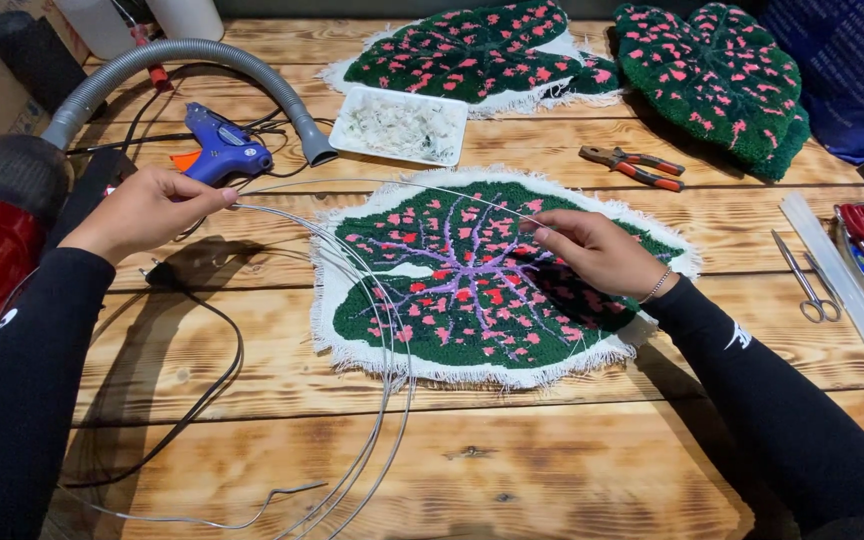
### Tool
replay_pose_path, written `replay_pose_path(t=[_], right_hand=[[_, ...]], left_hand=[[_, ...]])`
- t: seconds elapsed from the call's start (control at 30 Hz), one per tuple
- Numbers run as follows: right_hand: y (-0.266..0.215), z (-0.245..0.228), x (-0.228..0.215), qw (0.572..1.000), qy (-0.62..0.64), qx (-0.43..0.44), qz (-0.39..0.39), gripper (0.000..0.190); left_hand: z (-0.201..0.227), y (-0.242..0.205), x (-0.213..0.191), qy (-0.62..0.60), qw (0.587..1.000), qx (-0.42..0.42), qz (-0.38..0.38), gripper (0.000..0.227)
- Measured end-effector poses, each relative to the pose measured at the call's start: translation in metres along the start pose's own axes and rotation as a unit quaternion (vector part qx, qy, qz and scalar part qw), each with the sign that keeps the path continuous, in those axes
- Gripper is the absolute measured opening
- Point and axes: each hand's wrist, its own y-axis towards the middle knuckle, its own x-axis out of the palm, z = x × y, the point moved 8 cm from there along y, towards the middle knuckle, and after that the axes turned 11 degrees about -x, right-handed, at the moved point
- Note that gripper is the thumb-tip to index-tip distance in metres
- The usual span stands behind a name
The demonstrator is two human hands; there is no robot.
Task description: The person manually shapes and trims wires to reinforce a fabric leaf-shaped craft object.
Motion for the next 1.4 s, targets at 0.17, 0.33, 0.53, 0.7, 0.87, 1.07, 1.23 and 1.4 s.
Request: replay_pose_path(t=[0.17, 0.33, 0.53, 0.7, 0.87, 1.07, 1.23, 1.4], right_hand=[[-0.005, 0.007, -0.001, 0.997, 0.069, 0.005, -0.028, 0.04], [-0.009, -0.006, 0.009, 0.89, 0.45, 0.05, -0.064, 0.072], [-0.004, -0.036, 0.068, 0.796, 0.594, 0.113, -0.022, 0.103], [-0.002, -0.133, 0.121, 0.733, 0.657, 0.071, -0.162, 0.121], [0.014, -0.099, 0.035, 0.762, 0.646, 0.032, -0.029, 0.063], [0.024, -0.132, -0.097, 0.914, 0.396, -0.004, 0.089, 0.052], [0.01, -0.131, -0.172, 0.973, 0.177, -0.077, 0.127, 0.062], [-0.026, -0.137, -0.159, 0.932, -0.308, -0.182, 0.056, 0.053]], left_hand=[[-0.005, 0.002, -0.007, -0.012, 1.0, 0.019, 0.001, 0.032], [0.008, -0.01, -0.024, -0.058, 0.998, 0.026, -0.03, 0.037], [0.044, -0.023, -0.046, -0.202, 0.976, -0.028, -0.079, 0.041], [0.104, -0.044, -0.055, -0.195, 0.978, -0.027, -0.065, 0.036], [0.134, -0.058, -0.065, -0.206, 0.978, -0.004, -0.018, 0.032], [0.184, -0.035, -0.066, -0.254, 0.936, 0.241, -0.026, 0.027], [0.23, -0.038, -0.049, -0.167, 0.895, 0.412, 0.022, 0.026], [0.245, -0.08, 0.021, 0.023, 0.837, 0.546, 0.01, 0.02]])
